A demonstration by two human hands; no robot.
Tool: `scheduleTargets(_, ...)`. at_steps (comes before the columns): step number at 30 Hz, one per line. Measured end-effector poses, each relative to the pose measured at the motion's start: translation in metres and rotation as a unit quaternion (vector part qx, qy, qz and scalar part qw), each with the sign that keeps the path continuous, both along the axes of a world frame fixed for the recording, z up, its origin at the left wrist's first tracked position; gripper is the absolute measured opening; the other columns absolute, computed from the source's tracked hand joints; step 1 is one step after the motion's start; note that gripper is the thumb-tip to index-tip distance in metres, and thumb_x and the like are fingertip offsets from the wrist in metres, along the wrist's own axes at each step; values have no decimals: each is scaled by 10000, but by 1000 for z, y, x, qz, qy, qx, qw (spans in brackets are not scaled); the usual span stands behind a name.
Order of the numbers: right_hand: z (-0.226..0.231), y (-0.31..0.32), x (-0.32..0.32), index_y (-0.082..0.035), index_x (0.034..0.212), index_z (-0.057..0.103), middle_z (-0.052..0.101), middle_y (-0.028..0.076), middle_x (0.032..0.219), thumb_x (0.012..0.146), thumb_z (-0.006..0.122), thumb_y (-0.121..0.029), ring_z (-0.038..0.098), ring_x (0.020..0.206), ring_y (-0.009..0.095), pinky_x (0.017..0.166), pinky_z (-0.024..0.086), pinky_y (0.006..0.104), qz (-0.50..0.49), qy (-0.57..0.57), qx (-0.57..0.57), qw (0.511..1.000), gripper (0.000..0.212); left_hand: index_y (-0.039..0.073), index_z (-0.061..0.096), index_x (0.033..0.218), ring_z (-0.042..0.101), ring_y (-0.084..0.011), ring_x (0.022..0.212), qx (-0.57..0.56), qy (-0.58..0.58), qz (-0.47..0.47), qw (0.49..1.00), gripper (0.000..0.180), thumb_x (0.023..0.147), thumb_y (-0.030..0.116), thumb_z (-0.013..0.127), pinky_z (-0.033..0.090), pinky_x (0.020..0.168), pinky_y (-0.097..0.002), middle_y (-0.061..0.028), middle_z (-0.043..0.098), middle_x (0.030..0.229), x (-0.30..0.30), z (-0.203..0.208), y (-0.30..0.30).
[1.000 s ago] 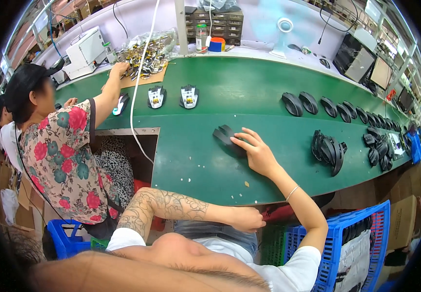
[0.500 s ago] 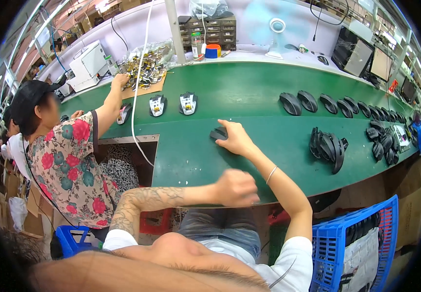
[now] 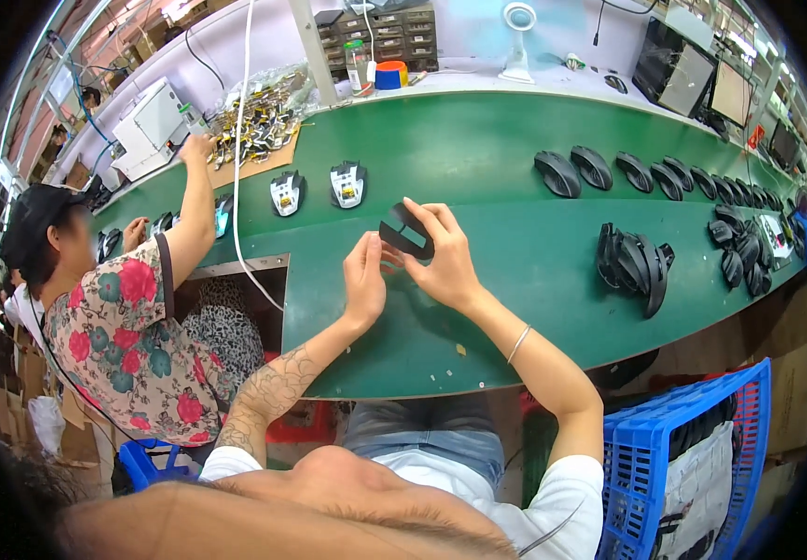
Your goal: The person assembles computer mice by hand, fitting internal PCBs into plastic mouse shells.
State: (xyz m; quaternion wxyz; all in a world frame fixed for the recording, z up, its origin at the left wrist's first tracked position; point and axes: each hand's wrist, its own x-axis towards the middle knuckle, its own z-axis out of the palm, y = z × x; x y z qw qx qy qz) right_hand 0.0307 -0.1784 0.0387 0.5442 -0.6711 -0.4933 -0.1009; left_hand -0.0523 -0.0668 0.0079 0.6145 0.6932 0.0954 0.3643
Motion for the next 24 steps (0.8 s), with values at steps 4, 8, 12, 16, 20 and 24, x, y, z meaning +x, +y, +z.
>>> scheduleTargets(4,1,8,-5,-22,1216,503,516,152,1042,624,648,21,576,919,285,790,485,337,-20,2,11,1000,611,-33,541,820,544,-119,589,51,7,21,998,309,948,231,443,427,530,-259,-70,588,692,0,2,8)
scheduleTargets(8,0,12,-4,-25,1188,526,534,121,1031,614,690,-6,567,944,249,792,481,327,-35,12,11,999,598,-25,541,811,537,-110,600,72,-1,1,997,295,940,229,466,420,539,-245,-57,580,682,2,6,18)
scheduleTargets(12,4,15,-3,-17,1161,535,520,88,1043,617,693,32,558,989,193,827,495,324,17,97,35,994,569,8,536,796,506,-76,607,-17,-38,-71,997,288,939,251,478,399,551,-222,-21,560,668,3,3,23)
scheduleTargets(16,4,16,-2,-10,1140,547,521,83,1036,620,683,44,561,979,182,829,498,315,49,117,56,990,540,40,526,794,473,-58,599,-58,-43,-95,993,279,943,270,470,378,555,-205,2,532,654,4,4,24)
scheduleTargets(20,1,18,-1,-33,1096,581,570,113,971,604,675,14,604,863,230,742,505,315,29,77,62,995,504,47,519,787,470,-59,601,-78,-32,-97,992,286,945,279,464,375,559,-202,3,531,658,4,4,25)
scheduleTargets(24,0,18,1,-26,1099,590,568,98,959,600,682,16,592,852,204,726,494,294,-1,36,41,999,509,44,517,788,465,-59,594,-105,-31,-105,988,289,947,278,459,379,555,-206,2,529,657,6,1,25)
